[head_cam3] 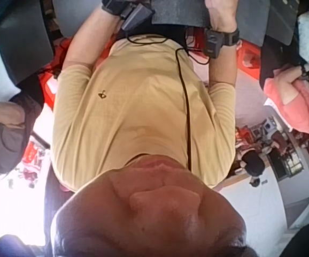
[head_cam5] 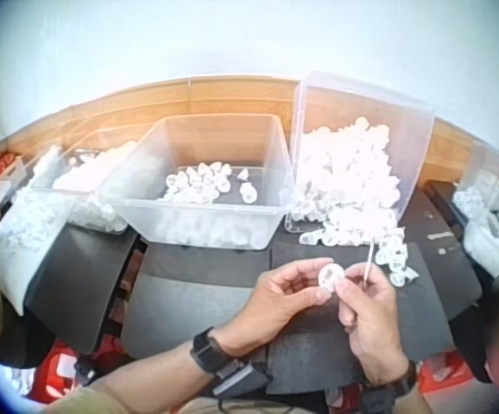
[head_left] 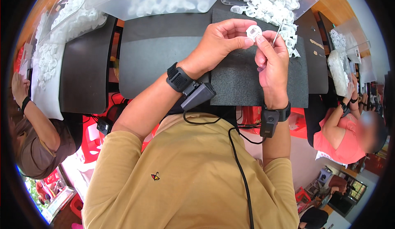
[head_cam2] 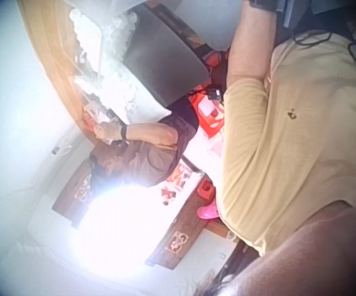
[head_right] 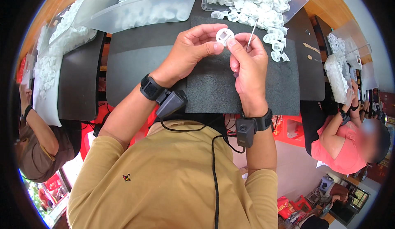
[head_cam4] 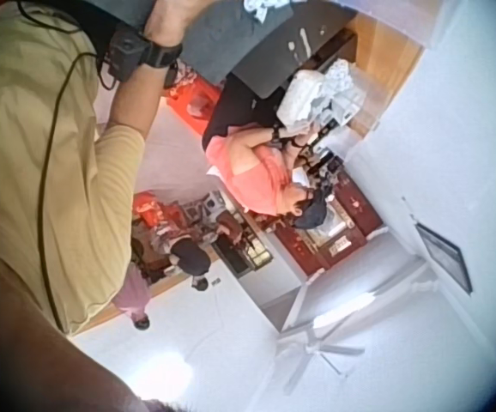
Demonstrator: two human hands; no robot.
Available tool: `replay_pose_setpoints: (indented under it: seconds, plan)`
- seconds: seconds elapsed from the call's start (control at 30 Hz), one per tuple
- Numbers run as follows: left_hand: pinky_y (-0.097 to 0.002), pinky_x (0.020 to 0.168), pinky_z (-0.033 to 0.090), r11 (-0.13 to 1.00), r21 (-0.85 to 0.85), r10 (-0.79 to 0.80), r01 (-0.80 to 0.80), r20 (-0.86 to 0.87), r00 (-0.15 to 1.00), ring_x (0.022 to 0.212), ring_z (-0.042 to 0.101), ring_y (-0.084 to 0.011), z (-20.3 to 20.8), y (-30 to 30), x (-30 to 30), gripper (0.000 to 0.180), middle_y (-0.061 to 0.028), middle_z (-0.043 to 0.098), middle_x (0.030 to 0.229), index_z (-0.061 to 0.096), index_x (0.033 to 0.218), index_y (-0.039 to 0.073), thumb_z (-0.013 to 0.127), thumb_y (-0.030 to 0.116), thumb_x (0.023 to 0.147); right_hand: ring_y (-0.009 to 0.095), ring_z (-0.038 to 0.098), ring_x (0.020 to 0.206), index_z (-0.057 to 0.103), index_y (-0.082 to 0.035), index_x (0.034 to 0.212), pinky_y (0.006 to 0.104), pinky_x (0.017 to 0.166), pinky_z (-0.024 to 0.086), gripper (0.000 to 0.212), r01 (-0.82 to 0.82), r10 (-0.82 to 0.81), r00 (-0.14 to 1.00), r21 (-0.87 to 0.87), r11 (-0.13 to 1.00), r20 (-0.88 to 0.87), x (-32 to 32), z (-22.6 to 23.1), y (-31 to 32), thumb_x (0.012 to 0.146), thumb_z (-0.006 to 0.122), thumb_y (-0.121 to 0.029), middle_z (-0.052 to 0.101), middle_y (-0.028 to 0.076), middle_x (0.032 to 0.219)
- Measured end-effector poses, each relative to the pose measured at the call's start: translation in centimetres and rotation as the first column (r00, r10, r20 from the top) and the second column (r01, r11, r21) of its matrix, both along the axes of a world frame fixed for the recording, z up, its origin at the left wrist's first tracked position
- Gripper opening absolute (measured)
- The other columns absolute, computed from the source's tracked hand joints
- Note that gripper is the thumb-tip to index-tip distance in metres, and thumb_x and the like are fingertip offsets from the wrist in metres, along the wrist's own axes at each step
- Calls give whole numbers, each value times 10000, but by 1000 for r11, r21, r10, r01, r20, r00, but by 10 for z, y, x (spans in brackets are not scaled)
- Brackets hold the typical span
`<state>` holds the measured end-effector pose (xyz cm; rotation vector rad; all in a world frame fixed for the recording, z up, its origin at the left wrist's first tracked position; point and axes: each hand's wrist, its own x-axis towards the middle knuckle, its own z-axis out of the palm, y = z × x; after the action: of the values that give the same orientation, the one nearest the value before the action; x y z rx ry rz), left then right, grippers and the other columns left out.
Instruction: Assembling small white plastic components using a metal tool at a workbench.
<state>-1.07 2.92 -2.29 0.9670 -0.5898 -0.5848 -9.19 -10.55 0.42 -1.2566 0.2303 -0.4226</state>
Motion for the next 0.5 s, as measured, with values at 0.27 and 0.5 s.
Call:
replay_pose_setpoints:
  seconds: [0.27,0.5]
  plan:
    - [-251,920,500,993,-8,-120,120,-178,977,1038,581,-111,5,3,1,404,-51,578,1190,510,1292,41,607,64,900,17,420,491,576,-27,1012,168,419,301,137,-43,17,991,-188,981,-134,-10,11,-5,893,598,-92,612,21,754]
    - [-256,927,499,985,-41,-174,169,-221,960,1053,577,-110,8,7,4,424,-44,581,1195,509,1304,52,616,60,894,51,451,545,595,-53,1216,213,508,381,297,16,-143,983,-733,680,-112,-43,26,4,940,493,-91,618,25,760]
